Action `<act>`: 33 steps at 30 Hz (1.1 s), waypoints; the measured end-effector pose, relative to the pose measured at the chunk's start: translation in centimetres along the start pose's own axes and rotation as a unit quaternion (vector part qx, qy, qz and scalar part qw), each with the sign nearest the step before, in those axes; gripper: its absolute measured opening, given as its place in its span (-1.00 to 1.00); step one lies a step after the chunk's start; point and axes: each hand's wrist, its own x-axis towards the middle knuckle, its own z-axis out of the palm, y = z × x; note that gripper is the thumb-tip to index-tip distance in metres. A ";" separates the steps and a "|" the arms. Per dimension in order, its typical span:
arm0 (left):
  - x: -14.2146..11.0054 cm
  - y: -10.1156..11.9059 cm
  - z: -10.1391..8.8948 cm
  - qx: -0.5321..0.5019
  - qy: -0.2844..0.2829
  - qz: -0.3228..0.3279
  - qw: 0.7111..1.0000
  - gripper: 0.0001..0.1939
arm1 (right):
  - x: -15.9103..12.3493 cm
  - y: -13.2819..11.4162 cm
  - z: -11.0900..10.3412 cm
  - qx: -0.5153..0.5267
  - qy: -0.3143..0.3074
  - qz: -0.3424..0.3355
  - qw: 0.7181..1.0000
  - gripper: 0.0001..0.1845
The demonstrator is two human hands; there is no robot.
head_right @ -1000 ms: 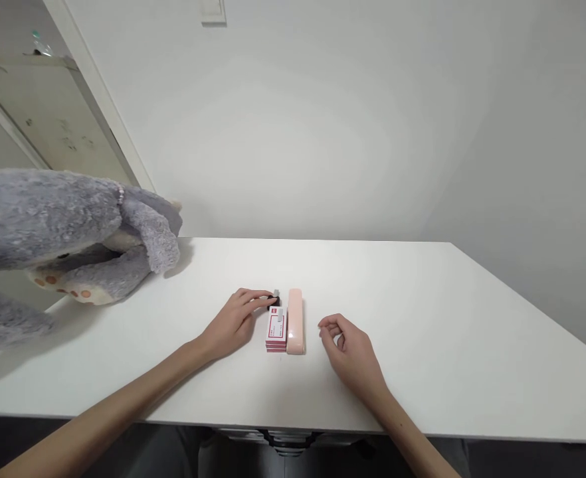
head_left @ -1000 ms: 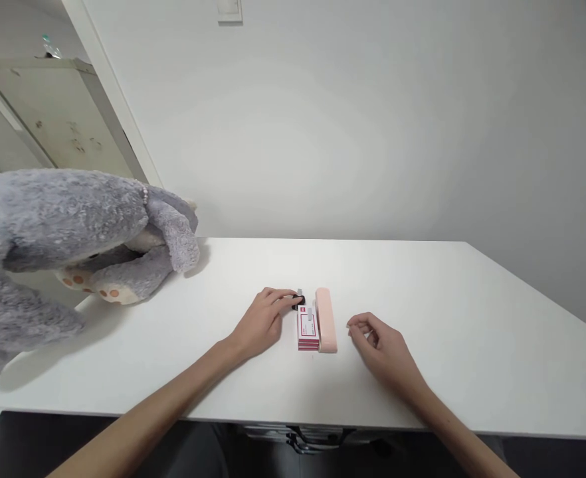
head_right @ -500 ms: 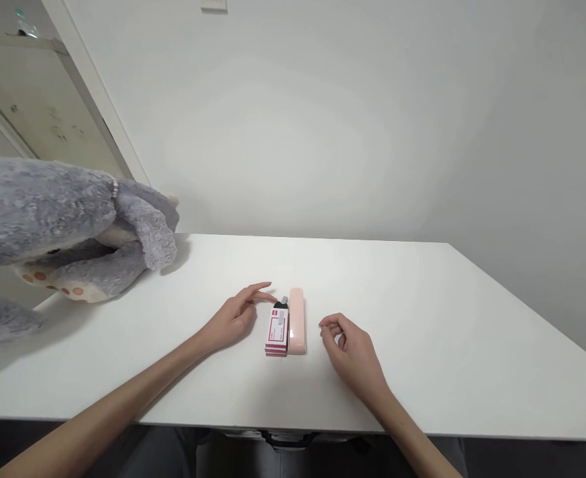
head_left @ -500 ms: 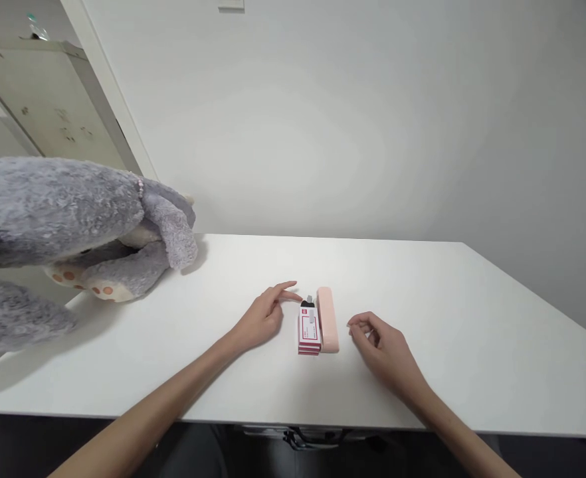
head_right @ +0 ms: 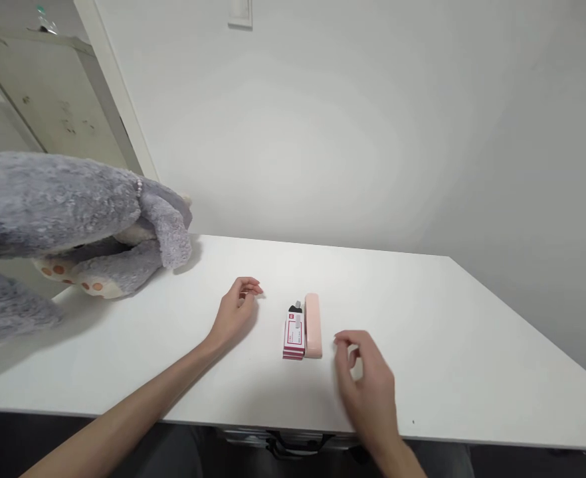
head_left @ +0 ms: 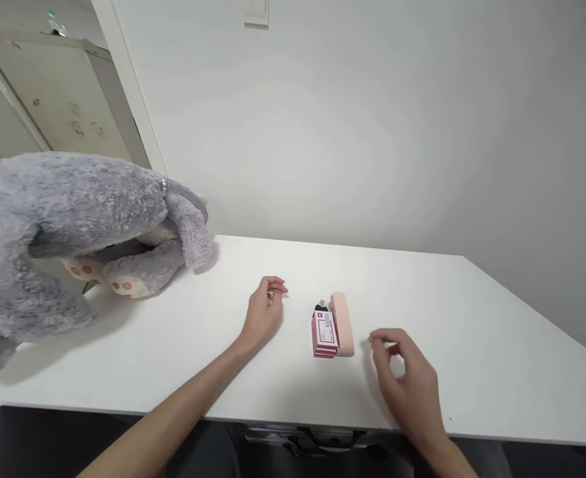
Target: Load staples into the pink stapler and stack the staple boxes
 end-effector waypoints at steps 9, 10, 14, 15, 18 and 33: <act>1.9 -1.4 -1.5 -0.093 0.215 -0.048 0.971 -0.88 | -5.8 -8.4 9.6 -0.077 -0.210 -0.273 0.936 -0.43; 1.9 -1.5 -1.6 -0.095 0.223 -0.054 0.969 -0.88 | -5.4 -8.6 10.9 -0.093 -0.219 -0.256 0.937 -0.41; 1.7 -1.2 -1.7 -0.067 0.205 -0.031 0.976 -0.90 | -2.5 -8.7 14.7 -0.140 -0.235 -0.136 0.952 -0.36; 1.7 -1.2 -1.7 -0.058 0.202 -0.020 0.977 -0.91 | -1.6 -8.7 15.2 -0.147 -0.244 -0.119 0.951 -0.34; 1.8 -1.2 -1.7 -0.049 0.204 -0.013 0.978 -0.91 | 0.3 -8.6 15.8 -0.169 -0.253 -0.068 0.950 -0.35; 2.4 -2.3 -1.9 -0.039 0.199 -0.041 0.978 -0.90 | 2.2 -5.4 13.8 -0.195 -0.240 0.019 0.951 -0.28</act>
